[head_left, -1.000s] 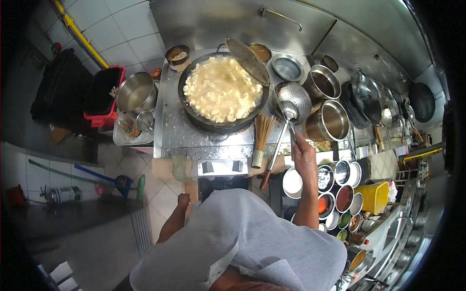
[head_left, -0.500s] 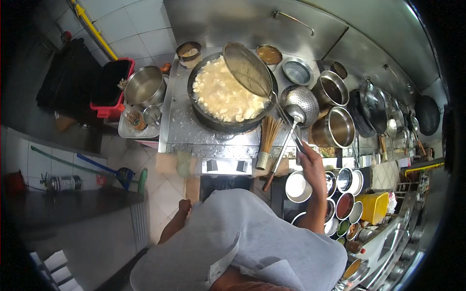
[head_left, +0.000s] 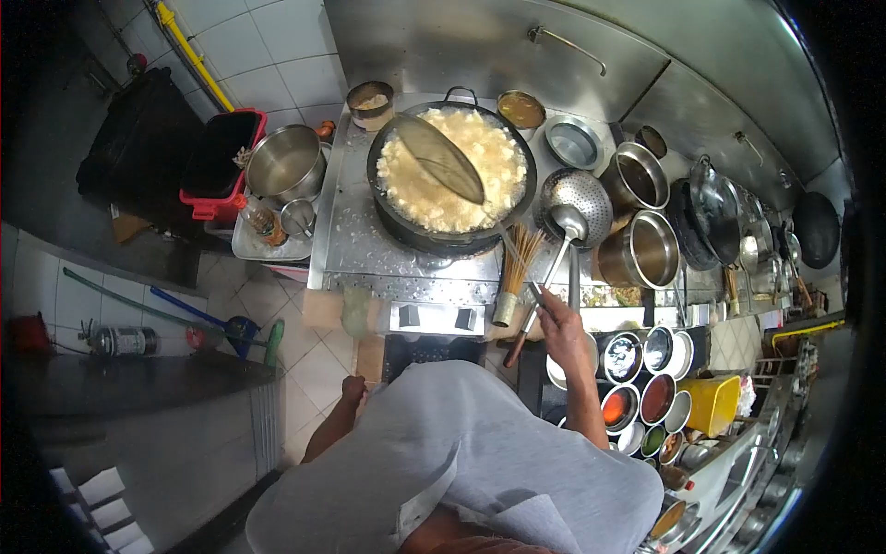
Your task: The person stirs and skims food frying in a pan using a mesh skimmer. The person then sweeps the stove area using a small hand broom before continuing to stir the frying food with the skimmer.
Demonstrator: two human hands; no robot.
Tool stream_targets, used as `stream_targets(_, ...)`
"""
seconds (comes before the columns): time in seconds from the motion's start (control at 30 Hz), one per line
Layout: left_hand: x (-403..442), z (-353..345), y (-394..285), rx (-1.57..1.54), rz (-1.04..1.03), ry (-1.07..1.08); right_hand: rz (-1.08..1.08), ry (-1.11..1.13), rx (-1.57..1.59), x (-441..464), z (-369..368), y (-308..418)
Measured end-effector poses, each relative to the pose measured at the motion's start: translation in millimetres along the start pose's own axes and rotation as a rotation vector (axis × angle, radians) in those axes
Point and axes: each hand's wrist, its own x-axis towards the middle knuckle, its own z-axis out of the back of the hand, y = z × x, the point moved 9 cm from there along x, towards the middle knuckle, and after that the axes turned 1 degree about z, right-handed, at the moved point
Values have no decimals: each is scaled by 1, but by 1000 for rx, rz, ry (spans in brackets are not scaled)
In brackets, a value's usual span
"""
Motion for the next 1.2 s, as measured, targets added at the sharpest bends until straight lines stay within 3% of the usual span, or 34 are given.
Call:
stream_targets(0.1,3,-4,5,31,67,20,42,64,83,6,-25,6)
stream_targets(0.17,6,-6,13,19,96,10,-16,132,-63,18,-51,-4)
stream_targets(0.27,13,-13,10,53,55,42,-106,170,-95,23,-46,45)
stream_targets(0.37,8,-7,17,-76,197,-16,0,117,3,24,-55,41)
stream_targets(0.5,-1,-15,4,-91,139,27,-105,186,-25,28,-66,25)
stream_targets(0.57,1,-16,7,-117,192,2,13,75,67,39,-64,19)
stream_targets(0.77,-16,-1,-16,-115,355,25,53,-52,46,37,-55,-1)
stream_targets(0.83,-22,3,-12,-51,553,17,-24,-3,372,39,-57,-17)
stream_targets(0.87,-17,2,1,-49,550,14,10,-51,475,39,-57,-23)
stream_targets(0.9,-4,-7,12,80,337,88,10,-54,478,37,-52,-23)
stream_targets(0.93,6,-16,8,208,117,165,-156,-32,677,34,-51,-34)
stream_targets(0.97,7,-15,1,213,100,179,-324,-23,870,27,-50,-48)
stream_targets(1.03,3,-13,-25,423,11,193,-293,-165,1038,36,-37,-83)
stream_targets(1.07,11,-20,-19,698,-13,272,-281,-232,1047,36,-20,-87)
stream_targets(1.2,23,-31,-2,897,-195,193,-214,-448,1123,59,41,-136)
